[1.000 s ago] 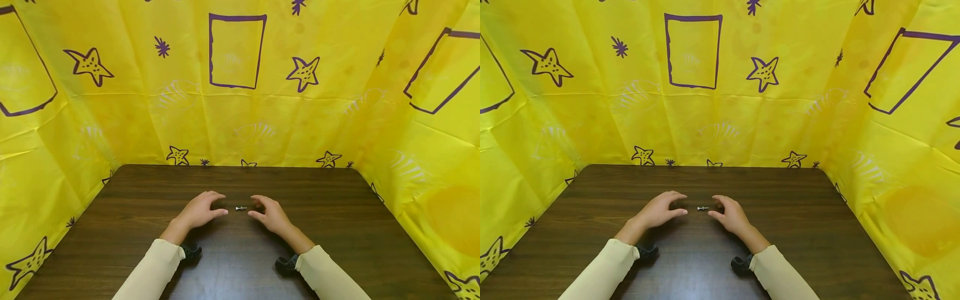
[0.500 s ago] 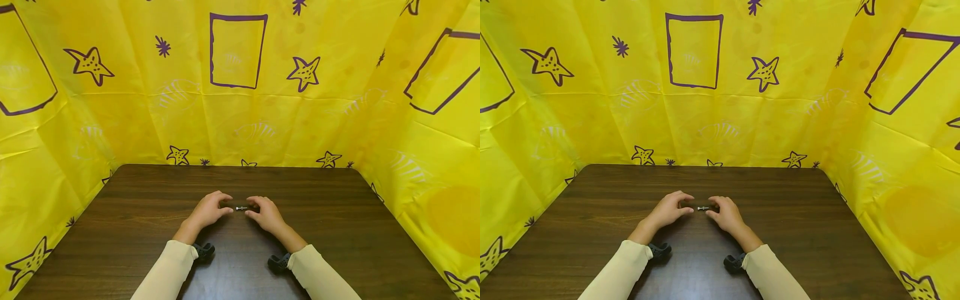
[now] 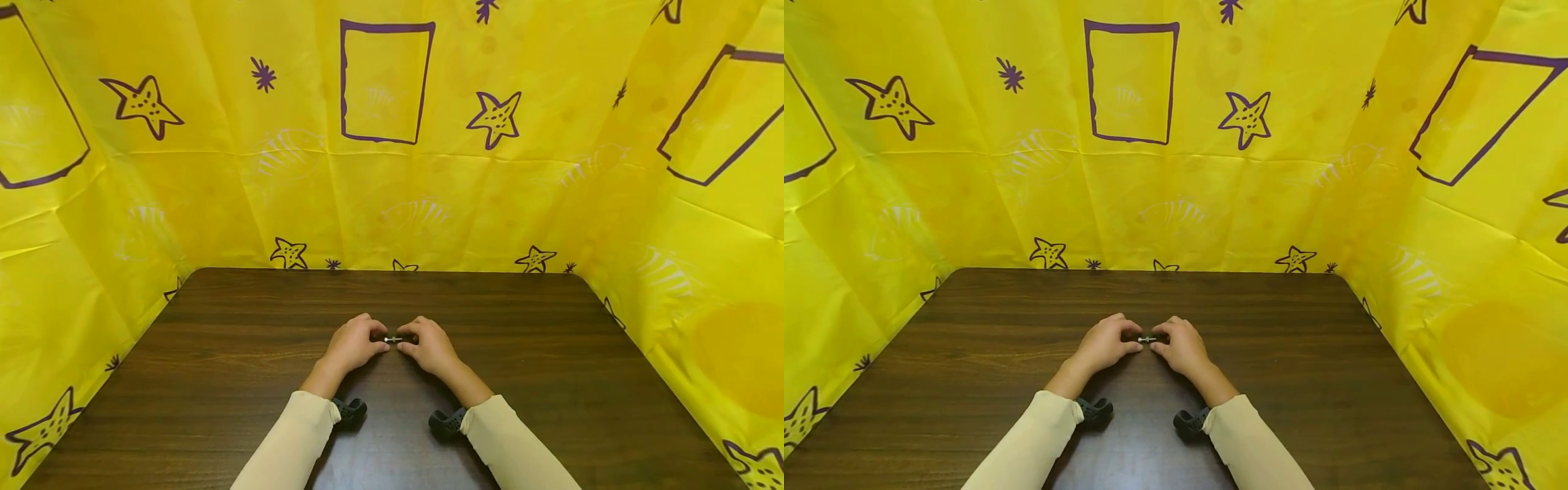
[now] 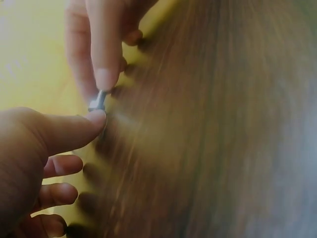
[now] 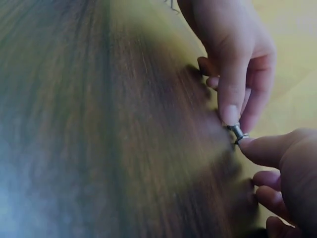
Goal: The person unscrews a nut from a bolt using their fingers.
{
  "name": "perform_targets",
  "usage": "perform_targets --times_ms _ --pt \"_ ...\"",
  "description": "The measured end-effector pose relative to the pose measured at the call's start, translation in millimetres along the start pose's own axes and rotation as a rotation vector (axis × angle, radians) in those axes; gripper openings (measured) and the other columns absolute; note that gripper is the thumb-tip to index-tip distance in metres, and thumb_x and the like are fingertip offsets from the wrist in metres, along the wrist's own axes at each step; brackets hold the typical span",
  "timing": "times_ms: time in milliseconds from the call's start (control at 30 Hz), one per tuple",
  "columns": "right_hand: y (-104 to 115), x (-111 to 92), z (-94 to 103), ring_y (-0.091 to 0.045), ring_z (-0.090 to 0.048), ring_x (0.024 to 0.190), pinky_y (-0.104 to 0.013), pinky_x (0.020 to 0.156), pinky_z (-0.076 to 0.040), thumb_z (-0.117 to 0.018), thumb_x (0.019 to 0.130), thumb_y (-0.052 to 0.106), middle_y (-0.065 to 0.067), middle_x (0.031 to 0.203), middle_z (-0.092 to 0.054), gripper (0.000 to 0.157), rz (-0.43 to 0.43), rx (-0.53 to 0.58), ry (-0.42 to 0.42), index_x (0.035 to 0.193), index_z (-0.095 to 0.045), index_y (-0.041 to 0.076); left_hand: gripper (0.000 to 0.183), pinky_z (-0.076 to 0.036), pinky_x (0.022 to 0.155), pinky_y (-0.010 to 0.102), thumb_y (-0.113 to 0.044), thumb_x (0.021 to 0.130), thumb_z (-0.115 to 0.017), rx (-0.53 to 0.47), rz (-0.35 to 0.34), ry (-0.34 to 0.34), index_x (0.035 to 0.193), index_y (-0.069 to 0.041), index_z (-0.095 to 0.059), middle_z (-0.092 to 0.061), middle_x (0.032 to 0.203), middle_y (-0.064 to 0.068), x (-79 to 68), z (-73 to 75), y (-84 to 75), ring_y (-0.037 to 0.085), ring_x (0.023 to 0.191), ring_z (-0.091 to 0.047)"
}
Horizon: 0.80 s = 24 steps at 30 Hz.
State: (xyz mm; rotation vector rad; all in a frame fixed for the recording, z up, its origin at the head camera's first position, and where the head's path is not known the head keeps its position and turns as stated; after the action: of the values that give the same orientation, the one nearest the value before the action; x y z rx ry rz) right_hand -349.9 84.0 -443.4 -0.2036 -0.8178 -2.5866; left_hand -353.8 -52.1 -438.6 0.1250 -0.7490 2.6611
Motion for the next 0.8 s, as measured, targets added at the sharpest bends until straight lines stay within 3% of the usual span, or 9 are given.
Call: perform_targets --times_ms 300,600,800 --pt "-1 5 1.5 -0.011 -0.05 0.069 -0.03 0.064 -0.043 -0.081 0.08 0.018 0.004 0.085 -0.058 0.015 -0.005 0.011 -0.023 0.094 -0.076 0.015 0.017 -0.043 0.06 0.033 -0.029 0.078 -0.082 0.011 0.008 -0.032 0.092 -0.021 -0.077 -0.054 0.08 -0.006 2.0 -2.2 -6.4 0.013 0.071 -0.053" --pt "-1 7 3.3 -0.015 -0.056 0.076 -0.034 0.068 -0.046 -0.079 0.082 0.018 0.006 0.085 -0.059 0.004 -0.01 -0.001 -0.035 0.083 -0.075 0.017 0.008 -0.046 0.063 0.033 -0.028 0.08 -0.081 0.059 -0.01 -0.067 0.084 -0.023 -0.077 -0.055 0.079 -0.009 3.7 -4.2 -9.4 0.015 0.075 -0.057" --pt "-1 5 8.1 -0.016 -0.057 0.077 -0.033 0.07 -0.046 -0.078 0.083 0.014 0.005 0.082 -0.061 0.004 0.009 0.085 -0.084 0.082 -0.074 0.014 0.006 -0.049 0.069 0.036 -0.026 0.084 -0.077 0.096 -0.051 -0.099 0.087 -0.021 -0.076 -0.062 0.082 -0.008 1.7 -1.2 -15.4 0.016 0.082 -0.058"
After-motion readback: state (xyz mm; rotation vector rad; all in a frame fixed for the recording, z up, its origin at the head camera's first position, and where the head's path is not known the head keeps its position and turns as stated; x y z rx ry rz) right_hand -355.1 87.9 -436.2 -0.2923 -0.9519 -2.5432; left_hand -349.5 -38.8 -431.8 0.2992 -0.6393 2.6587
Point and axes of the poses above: each hand's wrist, its own x-axis towards the middle knuckle, its own z-axis out of the back of the hand, y = z × x, the point moved 9 cm from there along x, towards the middle knuckle
